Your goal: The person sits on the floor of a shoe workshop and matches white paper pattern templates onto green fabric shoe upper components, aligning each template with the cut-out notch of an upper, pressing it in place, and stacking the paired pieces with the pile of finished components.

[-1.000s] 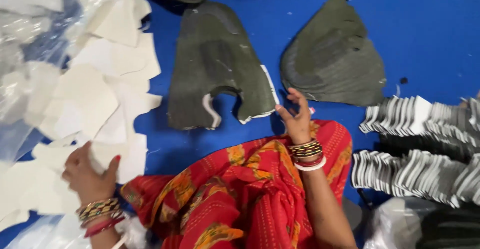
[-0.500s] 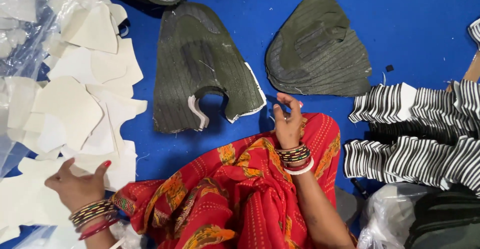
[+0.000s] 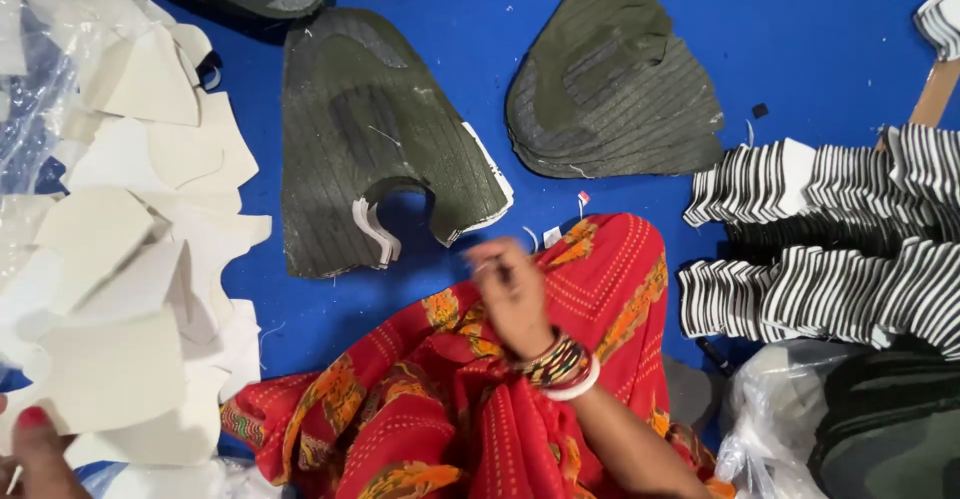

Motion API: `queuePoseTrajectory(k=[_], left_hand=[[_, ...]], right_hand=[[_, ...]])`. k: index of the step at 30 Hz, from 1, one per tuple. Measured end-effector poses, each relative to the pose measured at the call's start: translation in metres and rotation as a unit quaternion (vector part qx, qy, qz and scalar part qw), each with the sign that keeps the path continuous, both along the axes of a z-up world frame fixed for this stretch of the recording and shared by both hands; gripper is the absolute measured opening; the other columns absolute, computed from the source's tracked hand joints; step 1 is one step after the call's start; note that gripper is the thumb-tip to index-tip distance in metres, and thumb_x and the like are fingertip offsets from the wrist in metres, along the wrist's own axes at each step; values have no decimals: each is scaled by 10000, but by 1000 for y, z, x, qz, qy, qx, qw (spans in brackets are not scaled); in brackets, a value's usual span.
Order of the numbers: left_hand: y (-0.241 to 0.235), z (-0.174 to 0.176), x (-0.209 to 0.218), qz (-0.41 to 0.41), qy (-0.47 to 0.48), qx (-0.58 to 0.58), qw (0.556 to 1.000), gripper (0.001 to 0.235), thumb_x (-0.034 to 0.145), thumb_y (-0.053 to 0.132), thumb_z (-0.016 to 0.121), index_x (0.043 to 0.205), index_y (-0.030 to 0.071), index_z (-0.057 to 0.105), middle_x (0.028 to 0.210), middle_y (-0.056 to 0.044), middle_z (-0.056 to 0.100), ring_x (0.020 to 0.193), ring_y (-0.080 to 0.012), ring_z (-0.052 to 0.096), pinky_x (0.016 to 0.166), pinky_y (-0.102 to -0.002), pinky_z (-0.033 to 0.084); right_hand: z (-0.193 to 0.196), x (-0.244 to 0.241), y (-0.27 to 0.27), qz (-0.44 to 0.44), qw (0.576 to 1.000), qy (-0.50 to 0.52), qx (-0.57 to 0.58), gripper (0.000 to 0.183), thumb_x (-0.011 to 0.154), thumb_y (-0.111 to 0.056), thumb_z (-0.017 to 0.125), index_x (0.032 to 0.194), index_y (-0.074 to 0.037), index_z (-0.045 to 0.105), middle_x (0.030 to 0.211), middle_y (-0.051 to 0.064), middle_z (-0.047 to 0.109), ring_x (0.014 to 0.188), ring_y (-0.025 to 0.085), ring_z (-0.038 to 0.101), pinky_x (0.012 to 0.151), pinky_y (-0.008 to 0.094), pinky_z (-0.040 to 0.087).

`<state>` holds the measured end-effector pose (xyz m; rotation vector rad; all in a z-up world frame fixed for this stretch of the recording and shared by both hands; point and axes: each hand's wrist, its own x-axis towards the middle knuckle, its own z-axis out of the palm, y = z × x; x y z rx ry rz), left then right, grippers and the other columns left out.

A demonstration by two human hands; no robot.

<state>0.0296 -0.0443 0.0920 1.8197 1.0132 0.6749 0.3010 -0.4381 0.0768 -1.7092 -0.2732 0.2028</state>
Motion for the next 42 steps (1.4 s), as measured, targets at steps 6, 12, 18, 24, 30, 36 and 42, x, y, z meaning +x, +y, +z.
queuePoseTrajectory(k=[6,12,18,24,30,36,42], left_hand=[[-28,49,47,-102,147,-121,976,372,976,68,656,1333,8,570,1131,-185,675,971,-215,719,748,-321,601],[-181,94,154,-148,-38,-186,970,359,914,16,702,1242,9,556,1132,-128,674,982,-179,712,768,-300,630],[-206,99,192,-317,57,224,920,545,891,261,759,1337,14,568,1267,-247,609,1173,-363,582,989,-433,479],[-181,58,165,-377,-16,-164,911,342,1020,201,571,1278,-14,638,1207,-159,723,1111,-235,694,956,-345,519],[-114,62,190,-305,25,-196,932,250,995,138,638,1156,-47,684,987,-113,784,857,-177,736,772,-316,578],[-74,21,207,-255,-26,-242,936,288,959,107,673,1202,-42,635,973,-65,741,804,-103,701,674,-253,584],[-71,3,198,-235,33,-147,960,321,957,159,730,1194,-53,687,853,-75,733,710,-96,671,639,-235,529]], right_hand=[[106,-32,45,310,949,53,1,213,1031,-93,676,1235,-36,697,1170,111,732,1108,198,700,966,325,561],[87,-29,14,315,885,279,201,518,990,-112,604,1480,-17,465,1441,84,580,1355,158,541,1156,325,416],[75,-24,16,150,986,62,-42,343,1018,-93,539,1331,17,626,1282,175,689,1174,277,678,1019,387,544],[121,-17,46,286,948,-118,-71,715,815,-62,688,1473,81,446,1370,291,458,1285,423,486,1058,452,443],[65,20,74,225,966,84,-98,268,966,-130,710,1178,34,700,1071,141,739,888,217,717,803,325,564],[23,49,99,195,972,131,26,201,976,-91,689,1135,30,712,1018,-3,683,845,67,734,746,225,614],[7,46,103,170,978,67,-102,190,908,-89,751,1068,13,752,844,7,751,772,57,674,704,223,546]])
